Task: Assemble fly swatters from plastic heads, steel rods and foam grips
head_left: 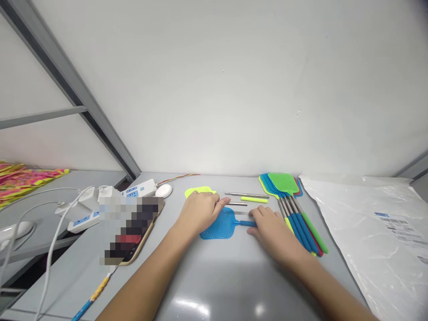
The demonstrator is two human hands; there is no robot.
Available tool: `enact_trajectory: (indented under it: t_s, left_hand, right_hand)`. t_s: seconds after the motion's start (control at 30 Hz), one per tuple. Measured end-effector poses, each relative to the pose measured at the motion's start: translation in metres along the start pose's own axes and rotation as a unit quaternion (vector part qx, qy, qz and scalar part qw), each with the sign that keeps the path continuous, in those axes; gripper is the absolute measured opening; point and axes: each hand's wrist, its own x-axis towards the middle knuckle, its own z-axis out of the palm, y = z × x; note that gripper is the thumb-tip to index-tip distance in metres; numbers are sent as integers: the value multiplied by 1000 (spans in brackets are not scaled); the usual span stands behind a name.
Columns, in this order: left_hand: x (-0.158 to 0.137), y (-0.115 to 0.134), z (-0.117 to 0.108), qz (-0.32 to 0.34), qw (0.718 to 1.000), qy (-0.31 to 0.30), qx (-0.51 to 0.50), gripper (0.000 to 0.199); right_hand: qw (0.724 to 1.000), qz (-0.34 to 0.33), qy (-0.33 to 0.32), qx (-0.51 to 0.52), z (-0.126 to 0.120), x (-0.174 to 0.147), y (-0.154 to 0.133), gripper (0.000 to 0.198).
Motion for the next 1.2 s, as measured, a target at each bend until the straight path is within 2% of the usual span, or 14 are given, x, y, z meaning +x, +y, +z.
enact_trajectory:
  t_s: [0.1,0.3,0.57,0.83,1.2]
  left_hand:
    - [1,-3,-2,-13,1000,0,5,60]
    - [3,-4,3,-15,1000,-3,9,54]
    - [3,-4,11,-5,1000,17,-8,51]
    - [2,-6,11,13,998,55,-27,50]
    - [5,-6,24,15,998,57,-33,48]
  right_hand:
    - [999,13,-24,-35,5,2,-2,2]
    - [989,96,-6,115,-4,7,1,14]
    - [991,4,75,112,-18,2,3,25]
    - [986,-27,138,85,-30,1,5,22]
    - [989,-50,129,44,-28,-1,6,19]
